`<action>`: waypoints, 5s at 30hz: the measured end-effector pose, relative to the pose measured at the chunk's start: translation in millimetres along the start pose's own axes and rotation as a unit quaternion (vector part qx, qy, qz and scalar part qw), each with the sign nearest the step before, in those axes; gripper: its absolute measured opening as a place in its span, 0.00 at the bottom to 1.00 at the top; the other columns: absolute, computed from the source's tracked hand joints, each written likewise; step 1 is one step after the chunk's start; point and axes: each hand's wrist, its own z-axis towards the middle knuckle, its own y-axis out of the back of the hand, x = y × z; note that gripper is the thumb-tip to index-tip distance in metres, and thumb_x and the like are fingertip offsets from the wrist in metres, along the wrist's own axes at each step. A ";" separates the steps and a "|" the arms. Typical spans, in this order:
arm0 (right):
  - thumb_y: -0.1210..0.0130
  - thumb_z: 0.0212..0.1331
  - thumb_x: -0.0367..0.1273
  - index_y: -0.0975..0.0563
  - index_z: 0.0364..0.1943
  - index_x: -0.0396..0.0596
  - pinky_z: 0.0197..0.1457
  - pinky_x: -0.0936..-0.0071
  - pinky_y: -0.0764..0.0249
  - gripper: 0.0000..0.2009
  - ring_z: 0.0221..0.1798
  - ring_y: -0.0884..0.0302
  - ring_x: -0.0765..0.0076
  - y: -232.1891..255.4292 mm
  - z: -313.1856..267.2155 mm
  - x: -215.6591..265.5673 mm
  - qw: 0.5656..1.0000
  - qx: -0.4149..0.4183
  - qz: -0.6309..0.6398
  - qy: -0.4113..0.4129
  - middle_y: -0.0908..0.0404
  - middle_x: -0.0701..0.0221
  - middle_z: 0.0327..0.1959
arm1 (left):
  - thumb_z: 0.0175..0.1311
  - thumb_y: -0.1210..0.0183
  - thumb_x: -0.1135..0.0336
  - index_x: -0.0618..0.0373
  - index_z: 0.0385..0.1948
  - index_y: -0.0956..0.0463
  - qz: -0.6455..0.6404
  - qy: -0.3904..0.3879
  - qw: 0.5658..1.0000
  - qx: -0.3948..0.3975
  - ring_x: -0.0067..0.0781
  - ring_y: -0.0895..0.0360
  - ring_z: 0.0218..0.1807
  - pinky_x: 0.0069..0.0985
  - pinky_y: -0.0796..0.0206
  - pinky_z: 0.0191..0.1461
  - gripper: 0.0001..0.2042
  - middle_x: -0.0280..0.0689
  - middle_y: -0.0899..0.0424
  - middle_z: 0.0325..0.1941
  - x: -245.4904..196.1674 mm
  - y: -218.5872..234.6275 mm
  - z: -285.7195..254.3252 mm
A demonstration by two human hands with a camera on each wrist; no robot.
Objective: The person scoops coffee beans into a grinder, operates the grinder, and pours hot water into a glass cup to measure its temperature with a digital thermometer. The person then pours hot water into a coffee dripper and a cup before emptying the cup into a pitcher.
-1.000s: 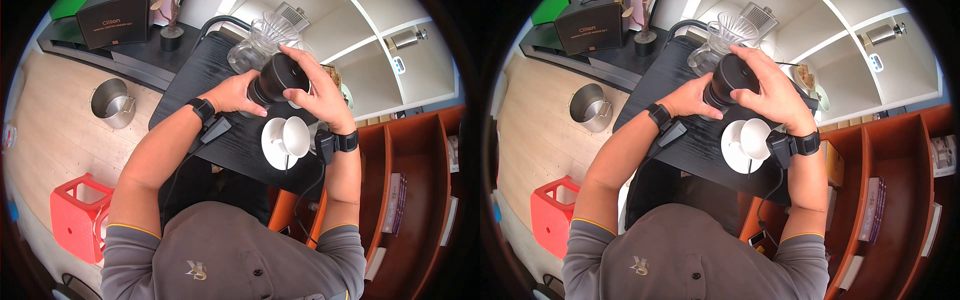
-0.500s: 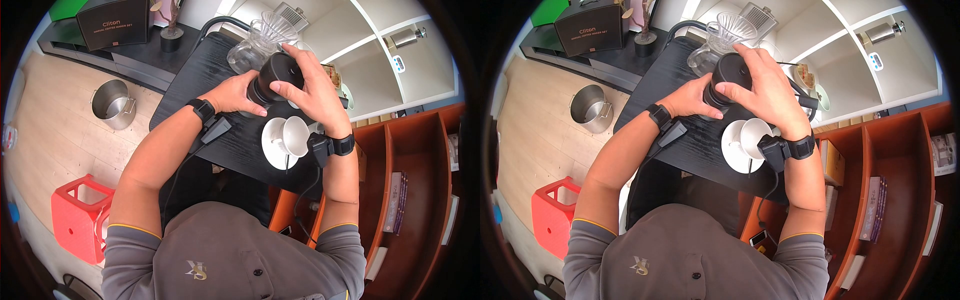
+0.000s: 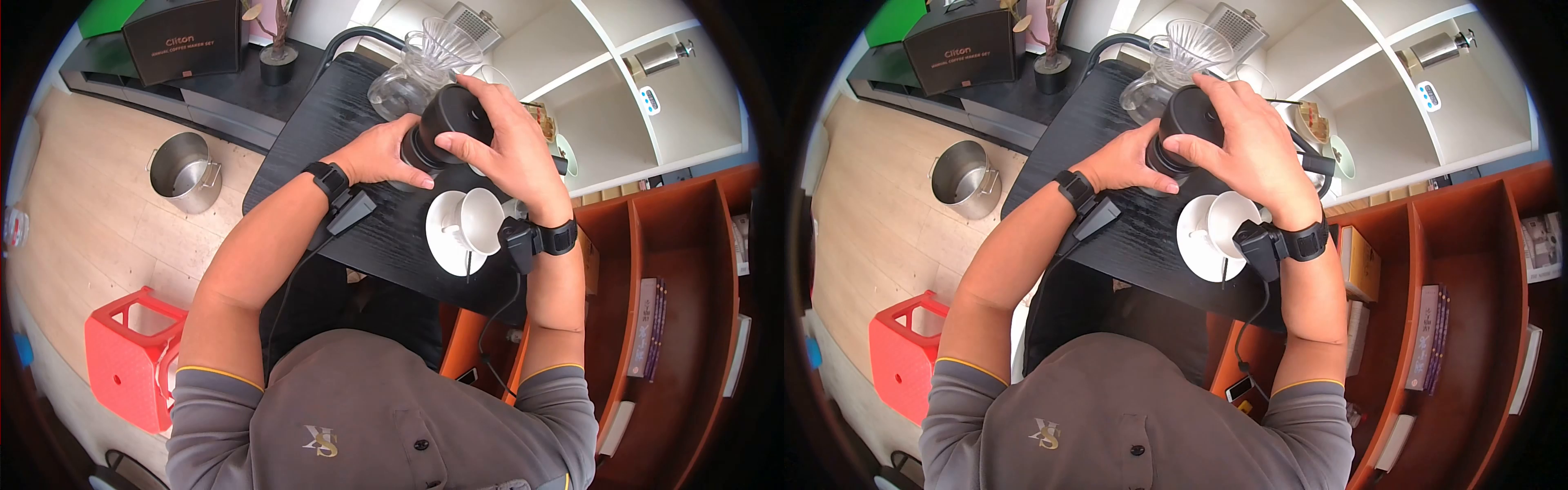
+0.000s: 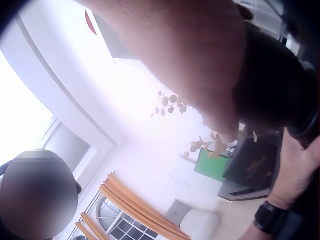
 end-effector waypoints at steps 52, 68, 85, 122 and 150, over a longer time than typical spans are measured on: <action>0.37 0.56 0.52 0.33 0.66 0.36 0.60 0.56 0.30 0.40 0.55 0.25 0.45 -10.4 -3.6 -11.3 0.996 -0.049 -0.022 0.072 0.24 0.50 0.52 | 0.35 0.20 0.44 0.61 0.61 0.34 -0.005 -0.007 1.000 -0.008 0.46 0.22 0.60 0.34 0.32 0.65 0.49 0.50 0.18 0.55 1.1 -0.9 -0.9; 0.36 0.54 0.55 0.30 0.64 0.38 0.56 0.55 0.27 0.41 0.52 0.23 0.42 -5.4 -0.3 2.1 0.996 -0.035 -0.082 0.020 0.23 0.49 0.50 | 0.35 0.20 0.46 0.63 0.59 0.32 -0.030 -0.013 0.999 -0.012 0.46 0.21 0.59 0.34 0.32 0.64 0.47 0.50 0.18 0.54 4.5 -3.5 1.4; 0.35 0.49 0.60 0.29 0.64 0.39 0.50 0.56 0.25 0.45 0.45 0.21 0.46 -3.8 -1.2 6.0 0.989 -0.035 -0.129 -0.066 0.21 0.55 0.40 | 0.38 0.19 0.51 0.62 0.61 0.33 -0.055 0.006 0.998 0.015 0.40 0.21 0.59 0.34 0.32 0.65 0.46 0.46 0.19 0.56 -1.3 -2.1 1.6; 0.34 0.50 0.39 0.39 0.72 0.48 0.65 0.60 0.33 0.42 0.61 0.29 0.49 -0.1 -5.8 -13.0 0.998 0.025 0.058 0.028 0.27 0.56 0.57 | 0.37 0.19 0.52 0.62 0.60 0.32 -0.088 -0.012 0.996 -0.003 0.40 0.23 0.61 0.33 0.33 0.66 0.46 0.46 0.19 0.56 2.6 -5.3 2.0; 0.31 0.42 0.41 0.33 0.67 0.45 0.58 0.59 0.28 0.42 0.54 0.26 0.48 -23.8 -9.2 -8.9 0.995 -0.085 0.056 0.019 0.26 0.56 0.51 | 0.38 0.20 0.53 0.62 0.56 0.30 -0.021 -0.018 1.000 -0.008 0.42 0.20 0.56 0.33 0.31 0.62 0.41 0.46 0.17 0.52 1.1 -5.0 2.0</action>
